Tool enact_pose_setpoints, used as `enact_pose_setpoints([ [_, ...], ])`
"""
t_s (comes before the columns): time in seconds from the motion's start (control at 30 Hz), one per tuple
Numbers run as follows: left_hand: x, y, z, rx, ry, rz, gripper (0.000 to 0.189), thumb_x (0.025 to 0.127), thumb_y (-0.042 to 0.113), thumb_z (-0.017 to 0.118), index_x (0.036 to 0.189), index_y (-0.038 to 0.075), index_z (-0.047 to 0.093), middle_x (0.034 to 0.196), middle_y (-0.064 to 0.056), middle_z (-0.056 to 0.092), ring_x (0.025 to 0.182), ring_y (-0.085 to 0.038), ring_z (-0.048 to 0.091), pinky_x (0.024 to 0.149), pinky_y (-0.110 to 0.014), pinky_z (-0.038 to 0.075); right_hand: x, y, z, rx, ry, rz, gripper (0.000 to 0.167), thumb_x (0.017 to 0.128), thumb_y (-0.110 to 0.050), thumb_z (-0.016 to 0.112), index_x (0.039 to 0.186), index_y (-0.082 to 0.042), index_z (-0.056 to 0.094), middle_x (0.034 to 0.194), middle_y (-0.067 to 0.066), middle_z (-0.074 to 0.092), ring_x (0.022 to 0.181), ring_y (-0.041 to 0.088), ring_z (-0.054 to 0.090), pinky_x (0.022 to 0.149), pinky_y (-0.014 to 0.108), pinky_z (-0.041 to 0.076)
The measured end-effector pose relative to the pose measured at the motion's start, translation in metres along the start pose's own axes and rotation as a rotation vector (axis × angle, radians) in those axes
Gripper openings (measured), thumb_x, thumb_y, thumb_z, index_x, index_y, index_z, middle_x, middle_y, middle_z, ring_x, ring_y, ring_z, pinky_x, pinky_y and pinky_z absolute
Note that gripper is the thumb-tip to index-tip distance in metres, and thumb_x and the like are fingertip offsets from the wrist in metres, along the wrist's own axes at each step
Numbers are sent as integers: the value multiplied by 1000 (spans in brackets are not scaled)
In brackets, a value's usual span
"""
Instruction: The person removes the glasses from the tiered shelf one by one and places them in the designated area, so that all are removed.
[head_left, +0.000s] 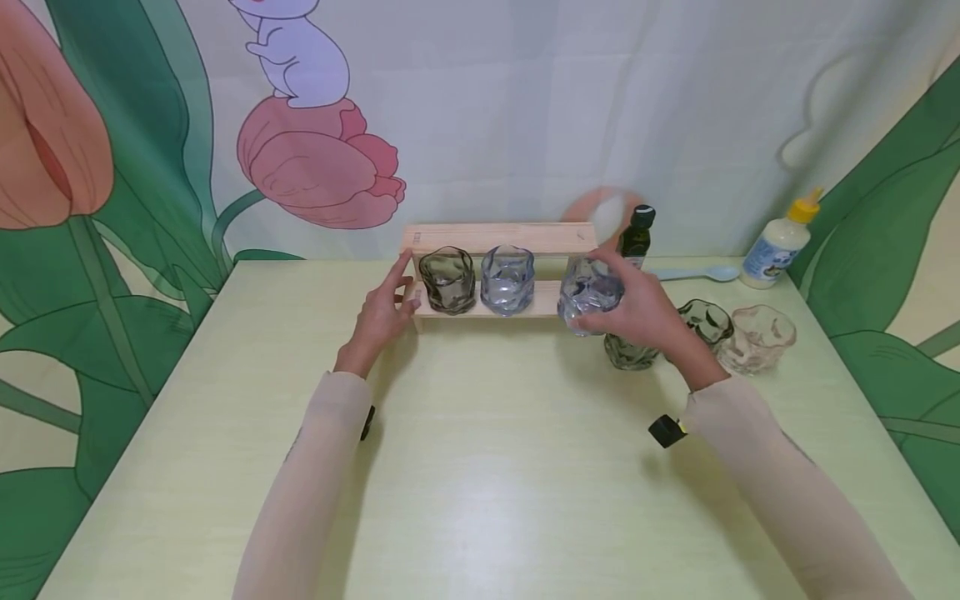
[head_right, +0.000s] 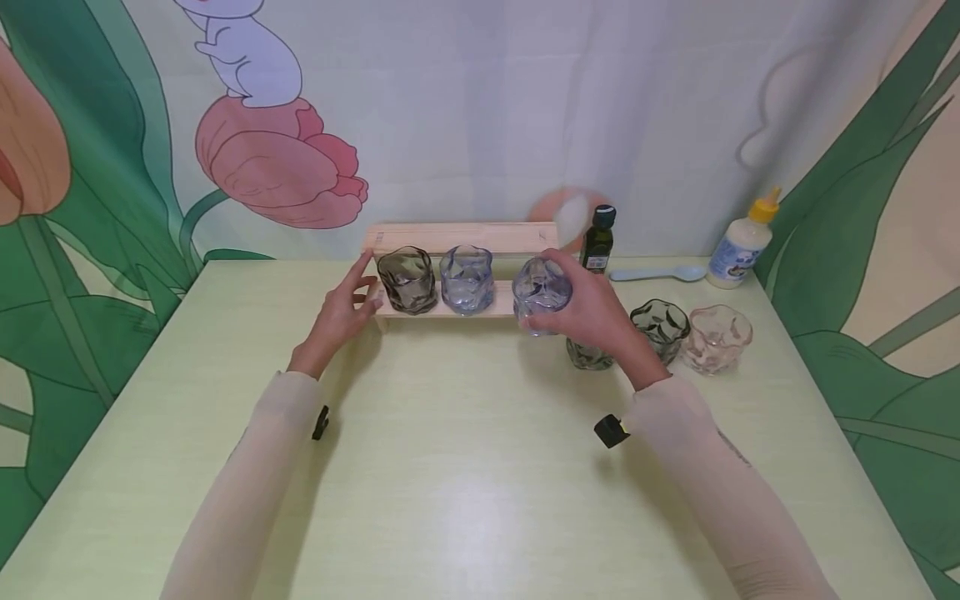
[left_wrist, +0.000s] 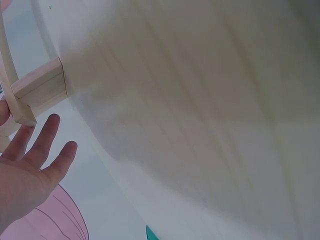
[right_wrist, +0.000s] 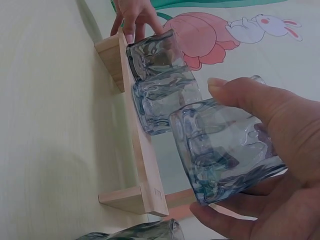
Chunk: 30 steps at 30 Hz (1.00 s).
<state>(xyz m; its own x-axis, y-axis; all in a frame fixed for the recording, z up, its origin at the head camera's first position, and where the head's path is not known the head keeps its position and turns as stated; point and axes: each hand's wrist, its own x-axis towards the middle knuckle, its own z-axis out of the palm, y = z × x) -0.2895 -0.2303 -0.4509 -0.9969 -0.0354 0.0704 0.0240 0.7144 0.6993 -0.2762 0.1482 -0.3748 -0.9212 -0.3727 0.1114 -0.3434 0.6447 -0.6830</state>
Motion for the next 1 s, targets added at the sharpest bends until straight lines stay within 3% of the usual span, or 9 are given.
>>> enact_pose_setpoints([
  [0.4,-1,1,0,-14,0,-16,84,100,11,59,159,46,10,151,-13,50,127,-39,59,100,-57,49,-40,4,-6,-16,9,39,94,74,-34,89,152,-21,38,133,25,56,104,39,60,81,49,52],
  [0.8,-1,-1,1,-17,1,2,85,100,10,59,159,45,10,151,-13,51,126,-40,59,95,-56,51,-78,11,-8,-34,-3,85,98,72,-41,89,152,-20,38,130,27,57,106,40,58,82,50,50],
  [1.0,0,-1,1,-13,5,3,84,100,11,59,159,44,10,151,-13,51,127,-40,59,98,-56,50,-89,20,0,-37,26,103,99,70,-40,91,152,-18,39,142,25,51,114,43,57,87,57,50],
])
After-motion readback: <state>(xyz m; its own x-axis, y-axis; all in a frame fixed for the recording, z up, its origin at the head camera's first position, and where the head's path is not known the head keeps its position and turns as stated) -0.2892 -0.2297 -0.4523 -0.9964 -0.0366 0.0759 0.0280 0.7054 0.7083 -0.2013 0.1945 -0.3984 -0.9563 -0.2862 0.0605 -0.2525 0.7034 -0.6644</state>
